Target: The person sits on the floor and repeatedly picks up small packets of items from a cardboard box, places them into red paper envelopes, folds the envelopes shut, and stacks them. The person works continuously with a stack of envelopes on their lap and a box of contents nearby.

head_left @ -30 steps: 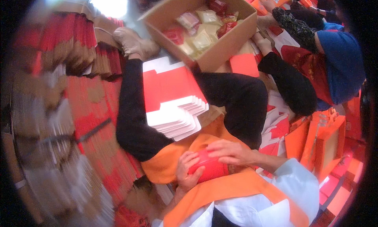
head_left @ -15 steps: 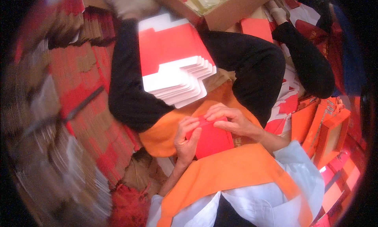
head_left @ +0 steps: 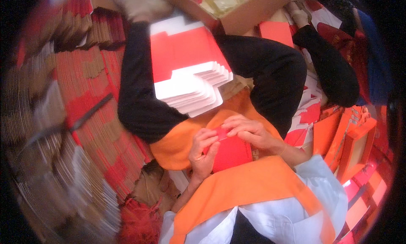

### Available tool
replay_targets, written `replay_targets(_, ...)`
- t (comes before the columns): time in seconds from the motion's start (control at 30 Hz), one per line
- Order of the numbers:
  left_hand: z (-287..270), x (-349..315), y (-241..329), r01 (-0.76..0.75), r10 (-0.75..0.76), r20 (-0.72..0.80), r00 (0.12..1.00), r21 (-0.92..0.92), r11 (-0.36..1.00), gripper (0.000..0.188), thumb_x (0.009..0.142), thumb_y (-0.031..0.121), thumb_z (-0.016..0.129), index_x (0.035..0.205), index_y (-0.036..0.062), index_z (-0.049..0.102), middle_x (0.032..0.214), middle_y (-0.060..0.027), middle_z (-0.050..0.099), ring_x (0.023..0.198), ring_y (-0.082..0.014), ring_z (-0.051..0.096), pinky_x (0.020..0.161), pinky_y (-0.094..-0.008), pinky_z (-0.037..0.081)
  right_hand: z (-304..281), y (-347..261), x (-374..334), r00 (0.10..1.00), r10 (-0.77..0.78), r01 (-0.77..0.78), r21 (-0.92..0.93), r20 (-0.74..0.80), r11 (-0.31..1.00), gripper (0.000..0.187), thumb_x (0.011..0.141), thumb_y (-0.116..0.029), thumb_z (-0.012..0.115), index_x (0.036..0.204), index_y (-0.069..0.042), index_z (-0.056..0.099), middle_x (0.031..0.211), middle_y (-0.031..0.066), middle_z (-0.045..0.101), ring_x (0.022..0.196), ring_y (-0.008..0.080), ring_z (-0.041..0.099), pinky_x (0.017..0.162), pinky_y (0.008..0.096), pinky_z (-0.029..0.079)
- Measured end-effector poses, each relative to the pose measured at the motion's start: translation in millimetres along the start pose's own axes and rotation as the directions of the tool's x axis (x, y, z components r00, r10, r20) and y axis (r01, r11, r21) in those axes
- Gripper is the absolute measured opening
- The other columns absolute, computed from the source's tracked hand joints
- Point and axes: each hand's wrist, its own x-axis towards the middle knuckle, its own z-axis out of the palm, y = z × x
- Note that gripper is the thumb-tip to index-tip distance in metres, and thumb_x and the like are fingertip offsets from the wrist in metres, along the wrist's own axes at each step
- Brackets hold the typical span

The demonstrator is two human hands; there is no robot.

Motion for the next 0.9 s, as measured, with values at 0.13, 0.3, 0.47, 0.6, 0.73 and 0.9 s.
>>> replay_targets(0.13, 0.1, -3.5, -4.9, 0.039, -0.039, -0.015, 0.999, -0.022, 0.999, 0.011, 0.075, -0.001, 0.063, 0.086, 0.0012, 0.06, 0.099, -0.0101, 0.061, 0.102, -0.0261, 0.054, 0.09, -0.0361, 0.04, -21.5, -0.3, 3.8, 0.988, 0.05, -0.03, -0.133, 0.149, 0.991, 0.031, 0.089, -0.016, 0.042, 0.111, -0.002, 0.057, 0.123, 0.015, 0.05, 0.115, 0.027, 0.044, 0.1, 0.0375, 0.03)
replay_targets(0.3, -1.0, -1.3, -3.1, 0.091, -0.097, -0.065, 0.993, -0.086, 0.992, 0.01, 0.076, -0.001, 0.062, 0.086, 0.0006, 0.06, 0.099, -0.011, 0.061, 0.102, -0.0264, 0.054, 0.09, -0.0367, 0.04, -35.7, -29.6, 24.1, 0.955, 0.286, -0.278, 0.098, -0.075, 0.955, 0.043, 0.09, -0.029, 0.042, 0.124, -0.003, 0.047, 0.133, 0.0109, 0.04, 0.123, 0.0234, 0.036, 0.103, 0.0357, 0.027)
replay_targets(0.47, -3.1, -0.2, -2.9, 0.092, -0.092, 0.001, 0.996, -0.064, 0.994, 0.009, 0.077, -0.002, 0.06, 0.085, 0.0004, 0.059, 0.098, -0.0113, 0.061, 0.102, -0.026, 0.054, 0.091, -0.0369, 0.039, -34.9, -30.9, 21.8, 0.886, 0.064, 0.137, -0.392, 0.46, 0.91, 0.033, 0.086, -0.013, 0.05, 0.117, -0.001, 0.051, 0.123, 0.0177, 0.048, 0.119, 0.0292, 0.042, 0.099, 0.0382, 0.034)
replay_targets(0.6, -2.8, 3.4, -6.9, 0.091, -0.095, -0.014, 0.995, -0.161, 0.983, 0.01, 0.077, -0.003, 0.06, 0.086, 0.0004, 0.06, 0.097, -0.0104, 0.062, 0.102, -0.0255, 0.054, 0.092, -0.0354, 0.038, -46.4, -42.8, 31.1, 0.963, 0.199, -0.141, -0.29, 0.18, 0.947, 0.041, 0.084, -0.02, 0.056, 0.119, 0.0, 0.048, 0.123, 0.0182, 0.048, 0.116, 0.0305, 0.045, 0.096, 0.0365, 0.036)
replay_targets(0.73, 5.5, 30.5, 12.1, 0.067, -0.067, 0.009, 0.998, -0.189, 0.98, 0.013, 0.083, 0.006, 0.055, 0.094, 0.0007, 0.06, 0.11, -0.0128, 0.057, 0.107, -0.0257, 0.051, 0.094, -0.0353, 0.037, -45.8, -61.9, 28.2, 0.95, 0.201, -0.118, -0.322, 0.238, 0.939, 0.041, 0.082, -0.017, 0.058, 0.118, 0.0, 0.049, 0.121, 0.0158, 0.05, 0.114, 0.0271, 0.047, 0.095, 0.0343, 0.037)
replay_targets(0.9, -10.0, 91.4, 32.2, -0.127, 0.082, -0.237, 0.968, -0.179, 0.976, 0.023, 0.089, 0.017, 0.048, 0.103, 0.0014, 0.058, 0.121, -0.0157, 0.05, 0.115, -0.0265, 0.045, 0.099, -0.0392, 0.032, -109.8, -106.0, 33.2, 0.824, -0.159, -0.01, -0.294, -0.544, 0.956, 0.039, 0.086, -0.015, 0.047, 0.123, -0.002, 0.046, 0.123, 0.0108, 0.049, 0.116, 0.0191, 0.045, 0.1, 0.0325, 0.031)
